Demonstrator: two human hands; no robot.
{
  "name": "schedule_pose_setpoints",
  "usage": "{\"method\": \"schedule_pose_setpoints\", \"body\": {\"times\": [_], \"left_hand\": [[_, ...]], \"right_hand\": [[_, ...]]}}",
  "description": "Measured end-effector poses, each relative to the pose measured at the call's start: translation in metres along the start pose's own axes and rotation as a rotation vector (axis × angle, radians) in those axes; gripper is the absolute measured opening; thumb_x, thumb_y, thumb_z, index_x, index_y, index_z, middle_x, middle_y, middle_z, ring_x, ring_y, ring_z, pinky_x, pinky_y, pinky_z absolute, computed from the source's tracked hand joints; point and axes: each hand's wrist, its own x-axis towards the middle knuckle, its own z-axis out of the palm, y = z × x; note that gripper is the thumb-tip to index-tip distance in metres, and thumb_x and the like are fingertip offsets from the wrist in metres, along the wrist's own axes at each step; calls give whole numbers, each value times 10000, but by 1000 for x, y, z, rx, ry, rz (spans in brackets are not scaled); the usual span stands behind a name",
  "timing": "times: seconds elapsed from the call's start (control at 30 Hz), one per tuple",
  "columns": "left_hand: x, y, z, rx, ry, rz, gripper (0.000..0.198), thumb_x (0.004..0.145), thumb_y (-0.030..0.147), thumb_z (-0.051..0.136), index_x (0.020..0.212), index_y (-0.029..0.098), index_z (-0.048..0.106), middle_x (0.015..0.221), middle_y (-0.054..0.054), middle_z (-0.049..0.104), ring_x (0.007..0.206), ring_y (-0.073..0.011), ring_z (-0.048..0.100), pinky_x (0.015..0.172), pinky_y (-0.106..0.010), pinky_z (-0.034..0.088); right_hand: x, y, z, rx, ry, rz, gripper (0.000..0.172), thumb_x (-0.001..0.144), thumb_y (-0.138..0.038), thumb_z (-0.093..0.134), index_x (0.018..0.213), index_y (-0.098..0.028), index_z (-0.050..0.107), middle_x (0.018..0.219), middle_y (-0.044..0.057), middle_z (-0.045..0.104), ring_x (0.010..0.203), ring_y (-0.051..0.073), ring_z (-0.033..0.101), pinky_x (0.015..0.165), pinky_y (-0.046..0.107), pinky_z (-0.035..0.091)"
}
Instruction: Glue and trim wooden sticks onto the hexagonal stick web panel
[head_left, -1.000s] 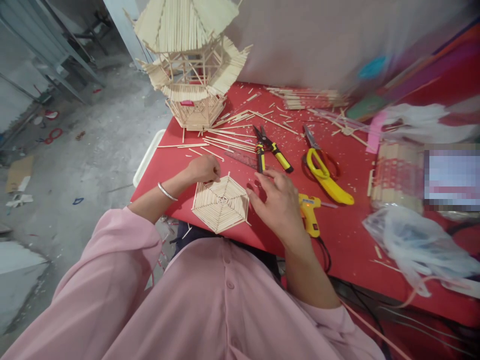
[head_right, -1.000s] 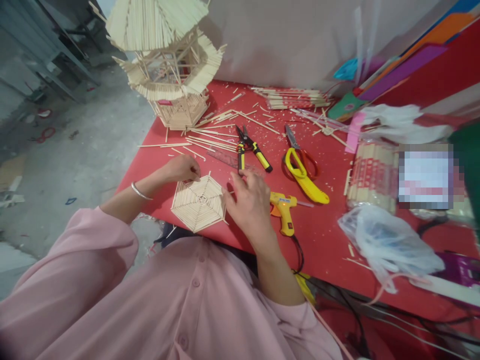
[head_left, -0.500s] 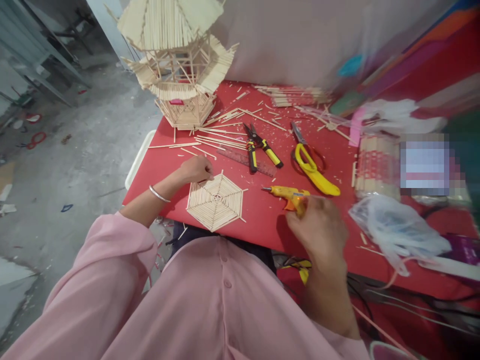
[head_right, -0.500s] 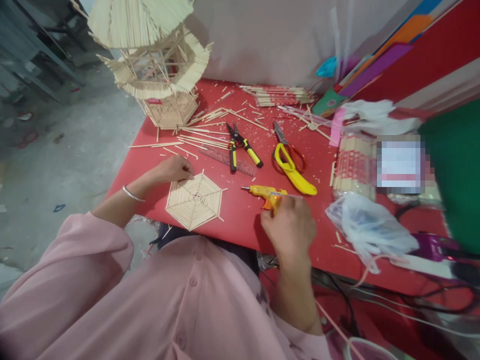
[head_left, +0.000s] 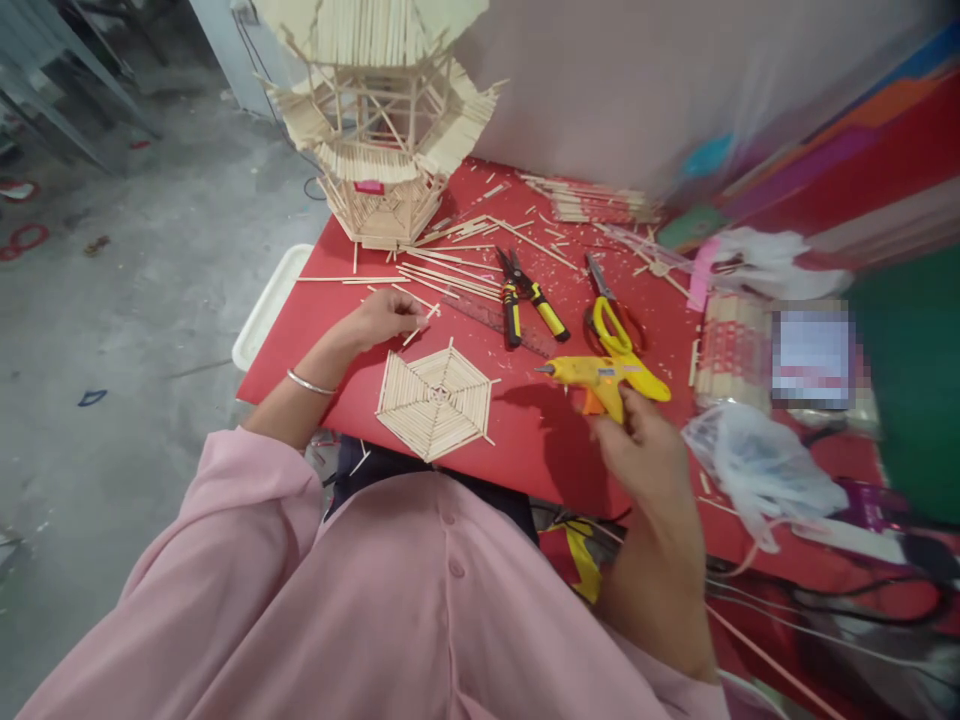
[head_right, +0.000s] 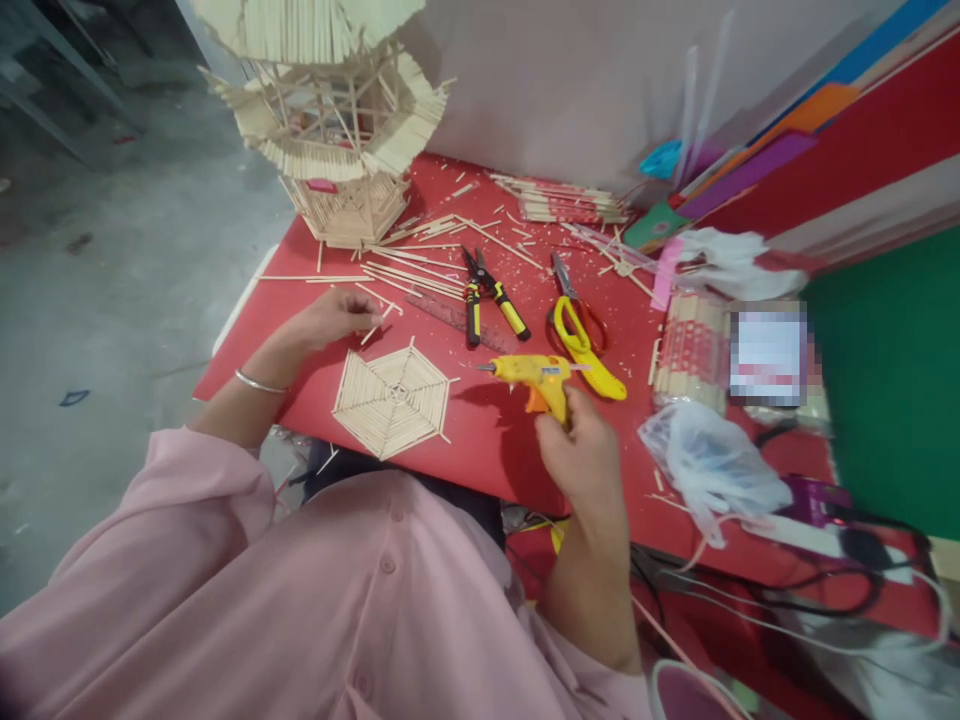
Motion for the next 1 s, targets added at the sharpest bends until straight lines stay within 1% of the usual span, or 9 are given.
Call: {"method": "schedule_pose_setpoints", "body": {"times": [0.07,0.13,0.23,0.3,0.37,0.47,0.63,0.77,1.0], "left_hand": [[-1,-5,-2,-49,22,7,164,855,175,681,699,163,631,642,-9,631,601,-98,534,628,-269,434],[-2,-9,-5,-65,39,0,149,845,172,685,706,162,632,649,-2,631,603,-95,527,636,-268,434],[-4,-14,-7,-28,57,-6,137,836,186,689,711,159,639,663,-3,638,628,-102,535,646,-265,433],[-6,-14,-8,1,70,3,149,830,189,684,695,158,630,667,-5,638,649,-109,541,658,-265,434],[-9,-12,-8,20,82,2,163,826,178,669,674,159,613,656,-2,624,646,-109,529,657,-267,425],[-12,-7,-7,60,60,-18,143,824,149,644,683,156,619,645,5,602,621,-103,499,640,-274,399],[-16,-3,-8,99,44,-18,167,832,137,625,668,159,600,589,14,553,588,-100,472,604,-271,366],[-17,-3,-8,112,20,-6,186,846,132,617,666,161,583,567,16,548,587,-103,490,592,-258,370],[-16,-5,-5,84,-13,-54,179,860,118,633,694,164,584,548,13,563,525,-96,535,552,-239,406]], "right_hand": [[-4,-26,1,112,-70,-133,277,811,-393,544,1009,-241,664,704,-13,582,612,194,513,595,334,415],[-4,-55,10,66,-102,-281,301,861,-476,583,1029,-235,650,754,3,602,651,194,527,612,334,412],[2,-90,36,-218,38,-424,462,827,-635,686,1041,-228,640,822,40,639,713,221,563,626,339,382],[6,-102,55,-380,124,-498,466,852,-627,668,1069,-214,647,887,75,668,756,241,580,624,339,350],[10,-107,72,-493,150,-563,407,898,-535,618,1116,-194,661,936,104,683,775,248,582,618,340,318],[12,-109,84,-580,132,-618,366,908,-429,582,1155,-175,672,948,116,674,773,246,568,616,344,295],[15,-112,87,-616,103,-656,363,919,-426,570,1168,-183,672,946,112,645,808,258,566,626,344,321],[16,-112,90,-613,74,-666,419,941,-450,552,1230,-167,662,961,127,637,845,281,584,653,355,361],[15,-111,91,-653,110,-730,399,947,-433,555,1232,-171,653,954,124,649,841,278,592,658,358,380]]}}
